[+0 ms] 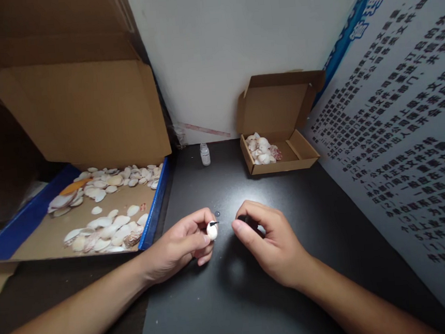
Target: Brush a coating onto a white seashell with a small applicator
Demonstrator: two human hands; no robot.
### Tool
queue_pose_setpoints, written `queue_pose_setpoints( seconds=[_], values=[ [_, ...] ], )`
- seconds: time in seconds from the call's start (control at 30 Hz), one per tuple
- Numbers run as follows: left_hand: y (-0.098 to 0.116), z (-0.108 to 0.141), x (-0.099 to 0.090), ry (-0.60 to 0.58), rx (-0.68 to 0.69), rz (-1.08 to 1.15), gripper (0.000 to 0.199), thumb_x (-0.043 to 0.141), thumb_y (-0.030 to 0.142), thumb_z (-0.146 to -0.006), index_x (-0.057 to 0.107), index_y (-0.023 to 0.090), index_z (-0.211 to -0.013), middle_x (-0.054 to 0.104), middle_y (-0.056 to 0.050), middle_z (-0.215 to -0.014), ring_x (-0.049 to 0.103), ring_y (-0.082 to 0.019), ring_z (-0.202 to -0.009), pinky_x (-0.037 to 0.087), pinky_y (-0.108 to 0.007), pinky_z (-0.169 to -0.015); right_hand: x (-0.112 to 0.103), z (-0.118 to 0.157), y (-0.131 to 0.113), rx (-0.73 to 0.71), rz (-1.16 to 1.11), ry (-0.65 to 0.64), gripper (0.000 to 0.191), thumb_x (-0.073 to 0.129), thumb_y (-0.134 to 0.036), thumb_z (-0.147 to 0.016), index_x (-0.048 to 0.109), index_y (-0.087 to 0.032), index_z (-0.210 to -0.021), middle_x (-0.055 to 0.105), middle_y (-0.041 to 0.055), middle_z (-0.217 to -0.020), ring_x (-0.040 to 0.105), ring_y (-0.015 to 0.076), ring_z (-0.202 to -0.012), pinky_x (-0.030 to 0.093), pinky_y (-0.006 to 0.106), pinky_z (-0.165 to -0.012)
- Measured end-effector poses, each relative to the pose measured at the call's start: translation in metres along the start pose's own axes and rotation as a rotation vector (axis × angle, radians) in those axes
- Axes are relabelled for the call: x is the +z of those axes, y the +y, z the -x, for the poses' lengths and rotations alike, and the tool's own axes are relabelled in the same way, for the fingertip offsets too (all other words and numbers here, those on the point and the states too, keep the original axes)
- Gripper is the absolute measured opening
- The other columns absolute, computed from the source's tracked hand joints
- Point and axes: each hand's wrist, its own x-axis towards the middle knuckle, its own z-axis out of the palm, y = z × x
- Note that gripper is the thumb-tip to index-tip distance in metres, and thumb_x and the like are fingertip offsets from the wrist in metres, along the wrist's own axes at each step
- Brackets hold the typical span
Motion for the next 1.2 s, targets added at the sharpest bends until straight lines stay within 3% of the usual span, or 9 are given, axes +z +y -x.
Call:
queue_pose_setpoints(
  seconds=[0.2,0.37,0.53,0.7,0.87,1.03,1.2],
  values=[
    [-0.0008,0.0000,-0.0004,0.008,-0.001,0.001,0.024,0.063,0.027,-0.080,0.041,0.019,-0.085,0.041,0.007,-0.061,0.040,-0.005,-0.050,0.033,-0.020,-0.052,0.0004,-0.0012,-0.0005,-0.034,-0.052,-0.056,0.029,0.046,-0.031,-0.095,0.047,-0.019,-0.068,0.047,-0.0015,-0.064,0.043,0.0132,-0.059,0.033,0.027,-0.056],
    [-0.0013,-0.0007,-0.0008,-0.001,0.006,-0.002,0.023,0.063,0.025,-0.079,0.042,0.019,-0.084,0.041,0.007,-0.062,0.040,-0.005,-0.049,0.034,-0.020,-0.052,0.0001,-0.0012,-0.0003,0.009,-0.018,0.044,0.032,0.045,-0.032,-0.096,0.046,-0.019,-0.067,0.044,-0.0022,-0.062,0.041,0.0129,-0.058,0.032,0.027,-0.056],
    [-0.0012,-0.0005,0.0000,-0.001,0.006,0.006,0.023,0.063,0.025,-0.079,0.041,0.019,-0.085,0.040,0.008,-0.059,0.039,-0.005,-0.049,0.035,-0.020,-0.051,0.0001,-0.0011,0.0003,-0.022,-0.051,-0.044,0.031,0.046,-0.032,-0.095,0.047,-0.019,-0.067,0.046,-0.0022,-0.063,0.042,0.0127,-0.058,0.033,0.026,-0.056],
    [0.0001,-0.0005,-0.0008,-0.001,0.005,0.009,0.021,0.062,0.024,-0.080,0.042,0.018,-0.083,0.040,0.007,-0.060,0.039,-0.005,-0.050,0.036,-0.020,-0.051,-0.0007,-0.0011,0.0022,0.021,-0.004,0.059,0.032,0.045,-0.033,-0.095,0.046,-0.019,-0.067,0.044,-0.0022,-0.062,0.041,0.0128,-0.058,0.032,0.026,-0.056],
    [0.0003,-0.0008,-0.0007,0.003,-0.001,0.020,0.022,0.062,0.024,-0.079,0.042,0.019,-0.084,0.040,0.007,-0.062,0.037,-0.005,-0.050,0.036,-0.020,-0.051,-0.0003,0.0003,0.0011,-0.020,-0.035,-0.032,0.031,0.047,-0.032,-0.094,0.047,-0.019,-0.067,0.046,-0.0022,-0.063,0.042,0.0124,-0.058,0.033,0.026,-0.055],
    [0.0003,0.0002,0.0008,0.006,-0.001,0.030,0.020,0.062,0.023,-0.079,0.043,0.018,-0.083,0.039,0.007,-0.063,0.036,-0.005,-0.051,0.036,-0.020,-0.051,-0.0002,-0.0003,0.0001,0.014,0.008,0.052,0.031,0.046,-0.031,-0.094,0.046,-0.019,-0.066,0.044,-0.0027,-0.060,0.040,0.0123,-0.056,0.031,0.026,-0.054],
    [0.0009,0.0007,0.0011,0.019,-0.017,0.048,0.021,0.062,0.022,-0.077,0.043,0.018,-0.083,0.039,0.006,-0.064,0.036,-0.005,-0.052,0.036,-0.020,-0.051,0.0003,-0.0003,0.0011,-0.021,-0.065,-0.045,0.031,0.046,-0.033,-0.095,0.047,-0.019,-0.067,0.046,-0.0020,-0.063,0.042,0.0127,-0.058,0.033,0.026,-0.055]
  ],
)
